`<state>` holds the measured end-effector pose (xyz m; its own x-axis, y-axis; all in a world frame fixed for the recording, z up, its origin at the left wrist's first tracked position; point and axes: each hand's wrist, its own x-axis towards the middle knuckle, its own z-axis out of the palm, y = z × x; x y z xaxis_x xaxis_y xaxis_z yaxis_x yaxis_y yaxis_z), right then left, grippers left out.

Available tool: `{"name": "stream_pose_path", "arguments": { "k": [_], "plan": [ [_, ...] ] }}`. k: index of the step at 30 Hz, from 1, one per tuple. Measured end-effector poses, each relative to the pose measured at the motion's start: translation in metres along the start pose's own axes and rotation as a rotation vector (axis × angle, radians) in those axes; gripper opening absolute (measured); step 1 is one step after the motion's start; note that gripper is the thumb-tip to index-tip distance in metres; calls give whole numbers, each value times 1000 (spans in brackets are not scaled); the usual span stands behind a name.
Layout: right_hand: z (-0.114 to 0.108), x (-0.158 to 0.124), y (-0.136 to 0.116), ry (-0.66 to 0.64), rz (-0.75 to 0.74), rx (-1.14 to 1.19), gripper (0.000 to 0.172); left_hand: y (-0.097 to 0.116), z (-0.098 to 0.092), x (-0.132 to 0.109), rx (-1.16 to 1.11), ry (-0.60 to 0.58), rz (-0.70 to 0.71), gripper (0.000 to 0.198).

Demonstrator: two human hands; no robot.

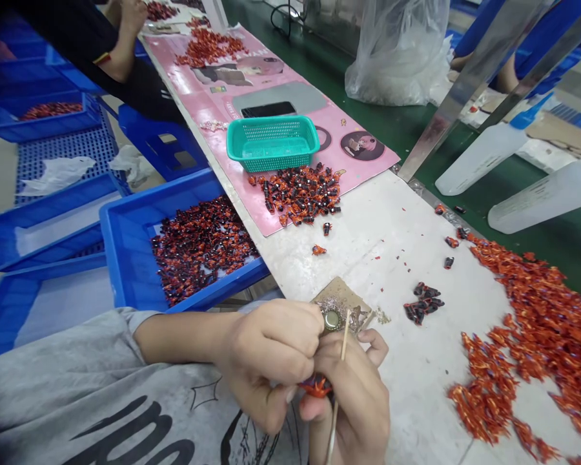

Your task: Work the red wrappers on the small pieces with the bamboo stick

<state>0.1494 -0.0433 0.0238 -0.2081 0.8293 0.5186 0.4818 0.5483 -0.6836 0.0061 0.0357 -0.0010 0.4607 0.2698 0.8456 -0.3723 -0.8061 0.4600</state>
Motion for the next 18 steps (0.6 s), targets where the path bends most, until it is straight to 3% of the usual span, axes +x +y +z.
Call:
{"name": "stream_pose_path", "arguments": {
  "k": [3, 5, 8, 11, 14, 18],
  "plan": [
    [-3, -12, 13, 98, 142, -115, 20, -21, -8, -3, 223, -16, 30, 18],
    [-7, -23, 21, 245, 269, -178, 23, -43, -24, 3, 461, -131, -31, 9],
    [-18, -40, 23, 476, 430, -193, 29, -81, -57, 29, 833, -419, -336, 13],
    [-28, -53, 17, 620, 618, -267, 34, -116, -83, 59, 1102, -710, -597, 26],
    [-34, -64, 13, 705, 746, -297, 41, -142, -92, 78, 1162, -801, -653, 32],
    [-40, -80, 15, 814, 854, -315, 47, -161, -91, 84, 1184, -886, -675, 32]
  ]
}}
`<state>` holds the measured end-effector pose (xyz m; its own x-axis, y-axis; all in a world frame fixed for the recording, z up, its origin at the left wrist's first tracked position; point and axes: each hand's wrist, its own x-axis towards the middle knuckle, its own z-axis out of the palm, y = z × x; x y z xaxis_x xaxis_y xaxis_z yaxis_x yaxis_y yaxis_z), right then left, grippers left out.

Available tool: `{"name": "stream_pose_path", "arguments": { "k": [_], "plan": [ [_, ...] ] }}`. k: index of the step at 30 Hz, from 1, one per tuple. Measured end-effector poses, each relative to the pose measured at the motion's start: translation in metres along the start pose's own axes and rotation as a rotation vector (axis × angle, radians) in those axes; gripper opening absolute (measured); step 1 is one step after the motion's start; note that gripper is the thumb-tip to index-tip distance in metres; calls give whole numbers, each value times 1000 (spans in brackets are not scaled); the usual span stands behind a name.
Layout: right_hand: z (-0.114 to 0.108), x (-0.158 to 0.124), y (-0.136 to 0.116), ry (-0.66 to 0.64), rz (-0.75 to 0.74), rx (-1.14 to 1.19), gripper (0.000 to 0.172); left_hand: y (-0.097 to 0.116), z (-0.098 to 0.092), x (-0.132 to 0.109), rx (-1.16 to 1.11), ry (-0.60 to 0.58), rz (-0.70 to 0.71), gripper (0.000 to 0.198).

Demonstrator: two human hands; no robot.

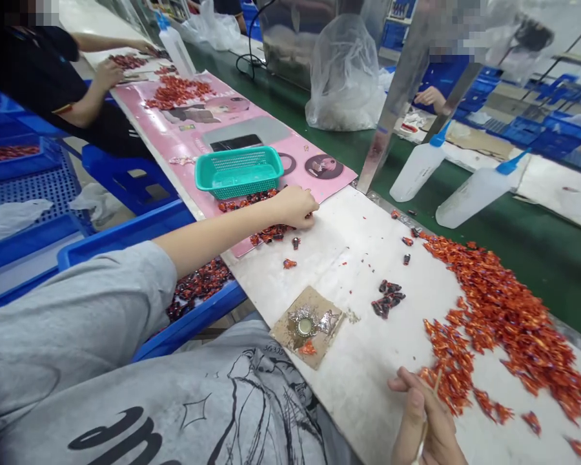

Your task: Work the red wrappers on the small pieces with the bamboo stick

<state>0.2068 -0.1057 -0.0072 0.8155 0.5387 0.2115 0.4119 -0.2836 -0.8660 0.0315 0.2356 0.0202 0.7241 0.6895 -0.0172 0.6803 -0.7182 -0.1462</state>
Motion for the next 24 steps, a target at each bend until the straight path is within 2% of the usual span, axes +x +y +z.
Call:
{"name": "stream_pose_path", "arguments": {
  "k": [3, 6, 8, 11, 14, 17, 19, 22, 24],
  "plan": [
    [-5, 1, 9, 35, 6, 6, 44, 11, 1, 3, 35, -11, 14, 33],
    [-7, 2, 14, 39, -20, 35, 38, 42, -5, 1, 34, 26, 71, 38],
    [-8, 3, 15, 30, -21, 53, 39, 72, -8, -1, 0, 33, 185, 35],
    [-9, 2, 12, 6, -36, 68, 42, 119, -8, 0, -96, 25, 451, 32],
    [-11, -2, 7, -40, -35, 53, 47, 151, -3, 8, -201, 53, 607, 36],
    [-12, -9, 6, -69, -23, 94, 46, 163, 2, 16, -254, 65, 604, 31],
    [-10, -13, 8, -108, -73, 144, 41, 164, 3, 18, -283, 75, 573, 27],
    [-1, -20, 11, -199, -189, 183, 31, 157, 3, 16, -333, 94, 500, 25],
    [7, -23, 11, -270, -230, 234, 30, 146, 3, 8, -361, 106, 445, 24]
  ]
}}
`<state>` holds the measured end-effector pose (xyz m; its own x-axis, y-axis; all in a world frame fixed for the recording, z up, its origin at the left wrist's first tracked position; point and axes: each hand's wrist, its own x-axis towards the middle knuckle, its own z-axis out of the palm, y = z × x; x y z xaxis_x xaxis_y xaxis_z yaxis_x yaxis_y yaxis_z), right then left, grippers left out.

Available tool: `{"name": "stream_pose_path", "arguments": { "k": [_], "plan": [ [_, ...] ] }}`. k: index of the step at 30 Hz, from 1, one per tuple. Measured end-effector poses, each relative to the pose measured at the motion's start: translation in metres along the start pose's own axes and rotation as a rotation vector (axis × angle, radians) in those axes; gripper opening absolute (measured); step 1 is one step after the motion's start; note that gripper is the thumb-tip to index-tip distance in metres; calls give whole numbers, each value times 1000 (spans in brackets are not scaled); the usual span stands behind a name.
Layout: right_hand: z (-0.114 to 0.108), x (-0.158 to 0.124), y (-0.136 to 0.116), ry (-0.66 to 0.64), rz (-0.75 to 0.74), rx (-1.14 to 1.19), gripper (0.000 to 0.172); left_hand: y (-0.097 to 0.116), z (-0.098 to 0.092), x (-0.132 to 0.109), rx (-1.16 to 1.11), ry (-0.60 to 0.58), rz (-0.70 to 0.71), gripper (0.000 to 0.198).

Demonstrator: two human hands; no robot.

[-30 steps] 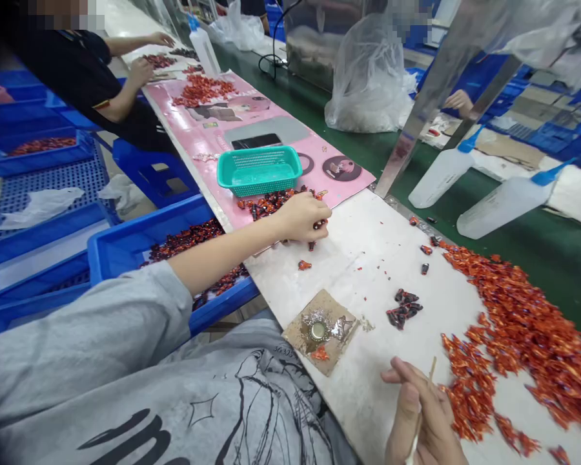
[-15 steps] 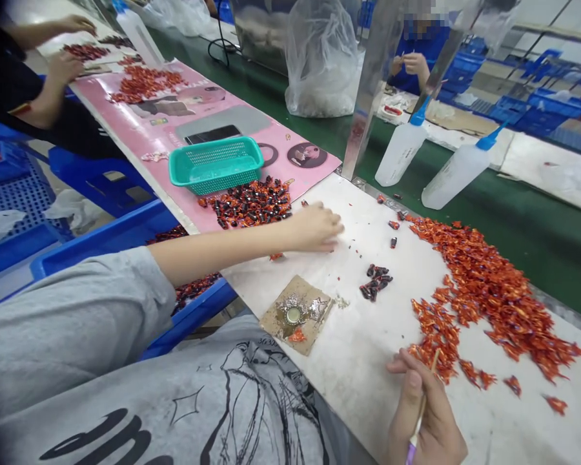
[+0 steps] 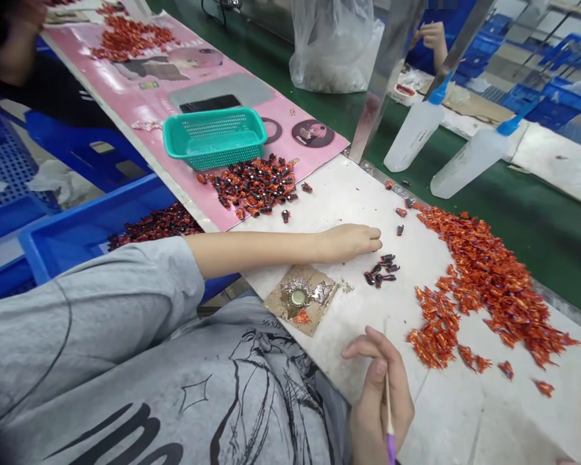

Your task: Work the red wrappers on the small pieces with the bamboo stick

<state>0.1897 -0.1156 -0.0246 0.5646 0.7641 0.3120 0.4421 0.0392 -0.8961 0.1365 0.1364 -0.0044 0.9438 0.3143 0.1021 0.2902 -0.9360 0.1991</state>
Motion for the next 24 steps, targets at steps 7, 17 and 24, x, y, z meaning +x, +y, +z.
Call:
{"name": "stream_pose_path", "arguments": {
  "k": [7, 17, 24],
  "plan": [
    [38, 12, -10, -248, -22, 110, 31, -13, -6, -91, -561, 466, -184, 19],
    [67, 10, -8, -204, 28, -81, 27, 8, 2, -167, -1654, 487, -557, 38],
    [69, 12, -11, -206, -29, -136, 30, 10, -4, -179, -1840, 504, -604, 43]
  ]
}}
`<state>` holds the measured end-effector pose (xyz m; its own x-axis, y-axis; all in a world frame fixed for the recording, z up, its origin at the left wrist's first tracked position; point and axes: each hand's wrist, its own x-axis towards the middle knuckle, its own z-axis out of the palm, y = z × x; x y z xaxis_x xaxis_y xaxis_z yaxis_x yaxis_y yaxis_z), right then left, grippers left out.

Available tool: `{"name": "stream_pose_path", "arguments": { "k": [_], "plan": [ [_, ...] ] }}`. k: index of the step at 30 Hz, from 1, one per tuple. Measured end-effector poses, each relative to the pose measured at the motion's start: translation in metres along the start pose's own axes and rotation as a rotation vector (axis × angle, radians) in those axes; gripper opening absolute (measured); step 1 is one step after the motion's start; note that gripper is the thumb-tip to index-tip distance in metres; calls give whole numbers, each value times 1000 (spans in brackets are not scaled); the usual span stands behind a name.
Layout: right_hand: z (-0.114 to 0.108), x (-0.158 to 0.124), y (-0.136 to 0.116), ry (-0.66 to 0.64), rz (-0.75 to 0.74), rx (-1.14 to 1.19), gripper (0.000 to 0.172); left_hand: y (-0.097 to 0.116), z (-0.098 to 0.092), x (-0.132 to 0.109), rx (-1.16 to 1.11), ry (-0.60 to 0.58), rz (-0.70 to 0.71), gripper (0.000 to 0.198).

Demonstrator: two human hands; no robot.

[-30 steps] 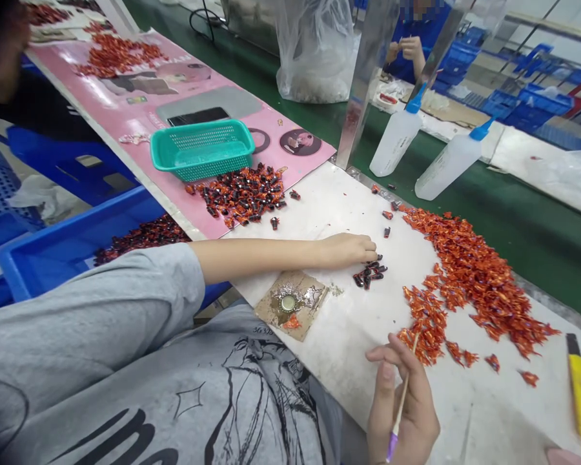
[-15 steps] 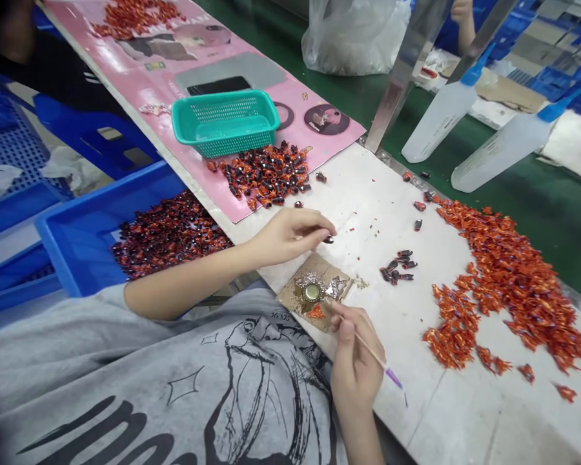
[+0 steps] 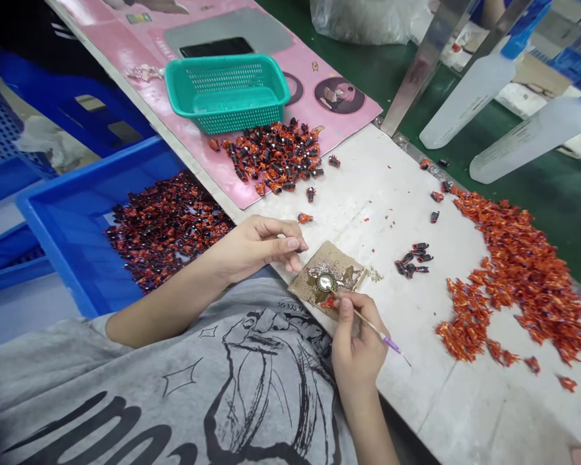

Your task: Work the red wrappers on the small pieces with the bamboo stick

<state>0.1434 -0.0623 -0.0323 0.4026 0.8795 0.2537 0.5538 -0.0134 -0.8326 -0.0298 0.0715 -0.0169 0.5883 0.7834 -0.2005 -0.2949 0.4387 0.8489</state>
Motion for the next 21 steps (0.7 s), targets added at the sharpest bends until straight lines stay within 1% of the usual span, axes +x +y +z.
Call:
{"name": "stream_pose_path", "arguments": {
  "k": [6, 9, 12, 15, 21],
  "plan": [
    [3, 3, 0, 14, -13, -10, 31, -2, -1, 1, 2, 34, 110, 41],
    [3, 4, 2, -6, -6, -23, 32, -5, -4, 3, -6, 38, 89, 43],
    [3, 6, 2, -19, 1, -29, 34, -9, -6, 4, -26, 18, 48, 48],
    [2, 7, 1, -18, 12, -31, 35, -12, -8, 5, -34, 19, 57, 51],
    [2, 9, -1, -21, 29, -21, 38, -14, -10, 5, -15, 69, 76, 50]
  ]
}}
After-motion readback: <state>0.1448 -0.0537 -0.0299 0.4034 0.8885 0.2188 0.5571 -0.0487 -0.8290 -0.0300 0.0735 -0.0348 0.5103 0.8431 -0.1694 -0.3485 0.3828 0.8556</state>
